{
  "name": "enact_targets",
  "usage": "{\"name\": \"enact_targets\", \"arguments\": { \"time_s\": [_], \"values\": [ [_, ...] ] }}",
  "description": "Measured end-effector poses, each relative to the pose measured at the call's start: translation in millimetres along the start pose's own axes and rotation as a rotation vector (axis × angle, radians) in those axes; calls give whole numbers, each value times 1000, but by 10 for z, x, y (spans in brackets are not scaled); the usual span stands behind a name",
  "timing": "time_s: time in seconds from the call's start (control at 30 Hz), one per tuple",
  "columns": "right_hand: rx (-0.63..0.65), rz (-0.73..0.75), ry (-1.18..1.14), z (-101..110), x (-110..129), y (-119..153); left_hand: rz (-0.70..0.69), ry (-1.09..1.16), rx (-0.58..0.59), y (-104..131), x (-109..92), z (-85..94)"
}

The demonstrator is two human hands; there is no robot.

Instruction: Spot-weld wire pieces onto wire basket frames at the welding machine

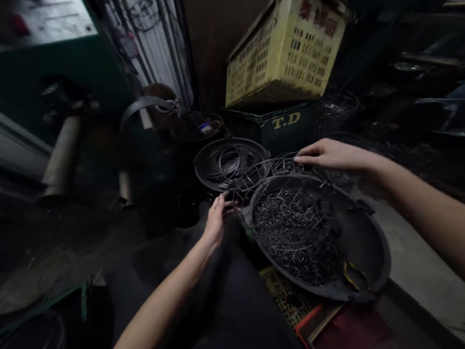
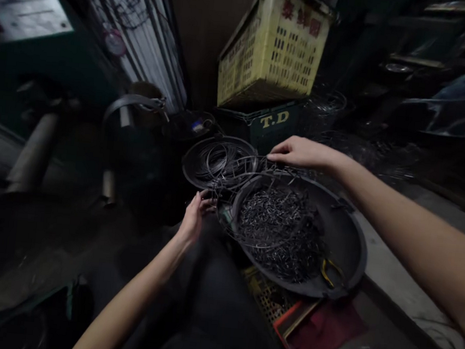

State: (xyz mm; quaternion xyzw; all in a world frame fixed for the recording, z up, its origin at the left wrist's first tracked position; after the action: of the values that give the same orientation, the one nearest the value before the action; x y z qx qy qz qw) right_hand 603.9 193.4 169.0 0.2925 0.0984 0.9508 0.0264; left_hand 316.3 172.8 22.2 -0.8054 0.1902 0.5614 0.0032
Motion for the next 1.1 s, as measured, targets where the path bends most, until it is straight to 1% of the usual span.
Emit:
{"name": "enact_targets", "arguments": {
  "time_s": [0.07, 0.13, 0.2, 0.23, 0.3, 0.4, 0.5, 0.57, 0.63, 0.7, 0.77, 0.87, 0.97, 1.1],
  "values": [
    [29, 35, 69, -36, 427, -1, -48, 4, -53, 199, -222, 214],
    [76, 67, 78, -219, 779, -21, -63, -17, -121, 426, -397, 493],
    [118, 83, 25, -534, 1035, -56, -61, -38, -205, 687, -514, 828],
    [137, 83, -18, -735, 1127, -75, -61, -50, -251, 832, -553, 1008],
    [188, 72, -128, -1211, 1257, -107, -63, -82, -348, 1144, -593, 1381],
    [322, 74, -324, -2037, 1383, -112, -58, -141, -495, 1628, -561, 1925],
    [475, 70, -456, -2822, 1448, -69, -26, -187, -596, 2026, -420, 2380],
    [541, 50, -472, -3220, 1452, -44, 20, -200, -628, 2190, -268, 2602],
    [581, 38, -474, -3477, 1453, -40, 83, -179, -629, 2261, -93, 2747],
    [596, 41, -486, -3594, 1462, -58, 120, -155, -612, 2257, 39, 2824],
    [607, 29, -512, -3619, 1459, -81, 122, -149, -592, 2217, 97, 2866],
    [611, -69, -624, -3584, 1389, -90, 115, -122, -581, 2181, 119, 2923],
    [597, -176, -767, -3536, 1276, -50, 133, -85, -574, 2217, 142, 2976],
    [587, -217, -856, -3502, 1178, 42, 123, -112, -507, 2276, 155, 2955]
  ]
}}
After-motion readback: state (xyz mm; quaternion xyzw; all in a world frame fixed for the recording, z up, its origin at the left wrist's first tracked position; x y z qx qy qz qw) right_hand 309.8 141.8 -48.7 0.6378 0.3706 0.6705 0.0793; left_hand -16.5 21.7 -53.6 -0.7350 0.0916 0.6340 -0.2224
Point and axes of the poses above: each hand's wrist, its own y-axis away from the middle knuckle, its own z-axis out of the back of the hand, x = y × z, the point moved 7 cm from there along -y, towards the middle knuckle, and after that the axes turned 3 degrees about x, right-handed, at the moved point
